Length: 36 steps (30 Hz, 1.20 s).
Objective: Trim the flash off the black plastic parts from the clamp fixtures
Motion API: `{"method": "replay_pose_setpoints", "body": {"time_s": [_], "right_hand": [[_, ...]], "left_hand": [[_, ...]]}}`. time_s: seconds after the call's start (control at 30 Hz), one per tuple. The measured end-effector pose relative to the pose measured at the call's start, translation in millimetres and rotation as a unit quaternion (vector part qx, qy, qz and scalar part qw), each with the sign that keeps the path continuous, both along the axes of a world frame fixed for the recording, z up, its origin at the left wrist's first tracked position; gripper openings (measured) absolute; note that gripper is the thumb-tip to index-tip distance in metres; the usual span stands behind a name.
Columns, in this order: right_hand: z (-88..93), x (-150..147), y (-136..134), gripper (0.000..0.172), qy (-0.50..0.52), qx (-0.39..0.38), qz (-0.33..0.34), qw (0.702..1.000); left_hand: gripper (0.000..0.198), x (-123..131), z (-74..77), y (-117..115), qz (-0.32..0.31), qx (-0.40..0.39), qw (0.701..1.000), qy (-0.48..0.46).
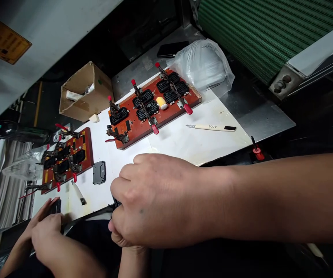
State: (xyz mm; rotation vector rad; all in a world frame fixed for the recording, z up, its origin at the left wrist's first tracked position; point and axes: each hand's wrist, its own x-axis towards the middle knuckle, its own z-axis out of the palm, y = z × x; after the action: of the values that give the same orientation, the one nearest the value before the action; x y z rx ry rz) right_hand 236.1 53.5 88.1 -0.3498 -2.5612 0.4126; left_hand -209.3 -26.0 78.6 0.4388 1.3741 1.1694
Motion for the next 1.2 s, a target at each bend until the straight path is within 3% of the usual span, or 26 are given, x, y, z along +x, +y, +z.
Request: {"method": "replay_pose_setpoints", "body": {"time_s": [0.1,0.2,0.27,0.3,0.4,0.47,0.57,0.67,0.8,0.93,1.0,1.07,1.13,1.2], "right_hand": [[5.5,7.6,4.3,0.027,-0.014,-0.004,0.009,1.0],[1.6,34.2,17.5,0.028,-0.035,-0.018,-0.04,0.998],[-15.7,64.9,33.1,0.043,-0.061,-0.044,-0.115,0.991],[-29.1,83.9,42.6,0.051,-0.081,-0.062,-0.162,0.982],[-81.4,147.4,73.9,0.063,-0.167,-0.119,-0.321,0.925],[-117.1,181.9,91.5,0.062,-0.225,-0.139,-0.404,0.876],[-155.5,203.5,105.2,0.057,-0.252,-0.12,-0.441,0.853],[-168.1,194.4,102.1,0.056,-0.238,-0.075,-0.438,0.864],[-166.3,162.3,81.7,0.05,-0.232,-0.062,-0.387,0.89],[-164.6,131.7,60.1,0.034,-0.205,-0.168,-0.312,0.913],[-160.0,118.9,49.1,0.031,-0.14,-0.23,-0.304,0.914],[-152.3,105.8,34.6,0.029,-0.063,-0.274,-0.307,0.909],[-143.1,92.0,16.1,0.026,0.004,-0.304,-0.303,0.903],[-134.0,79.2,-4.0,0.024,0.05,-0.325,-0.29,0.899]], "left_hand": [[0.142,22.2,-13.3,-0.6,-0.009,0.012,0.999,0.032],[0.099,97.0,-51.3,-11.6,-0.066,0.004,0.998,0.004],[0.09,158.9,-74.7,-18.6,-0.108,0.008,0.993,-0.054],[0.084,187.1,-82.2,-20.8,-0.094,0.027,0.989,-0.11],[0.068,243.4,-88.9,-21.1,-0.063,0.035,0.98,-0.184],[0.069,257.6,-87.3,-18.8,-0.069,0.038,0.977,-0.197],[0.077,261.6,-84.6,-17.9,-0.093,0.068,0.967,-0.227],[0.084,260.8,-83.3,-21.0,-0.1,0.083,0.964,-0.231],[0.087,260.5,-81.8,-21.5,-0.088,0.103,0.971,-0.196],[0.087,259.8,-66.3,-0.2,-0.035,0.129,0.991,-0.018],[0.085,256.0,-47.6,23.4,0.036,0.183,0.973,0.134],[0.086,246.9,-20.8,57.3,0.121,0.283,0.912,0.271],[0.088,230.2,11.9,101.8,0.197,0.365,0.829,0.376],[0.089,206.0,46.0,153.2,0.244,0.375,0.767,0.46]]}}
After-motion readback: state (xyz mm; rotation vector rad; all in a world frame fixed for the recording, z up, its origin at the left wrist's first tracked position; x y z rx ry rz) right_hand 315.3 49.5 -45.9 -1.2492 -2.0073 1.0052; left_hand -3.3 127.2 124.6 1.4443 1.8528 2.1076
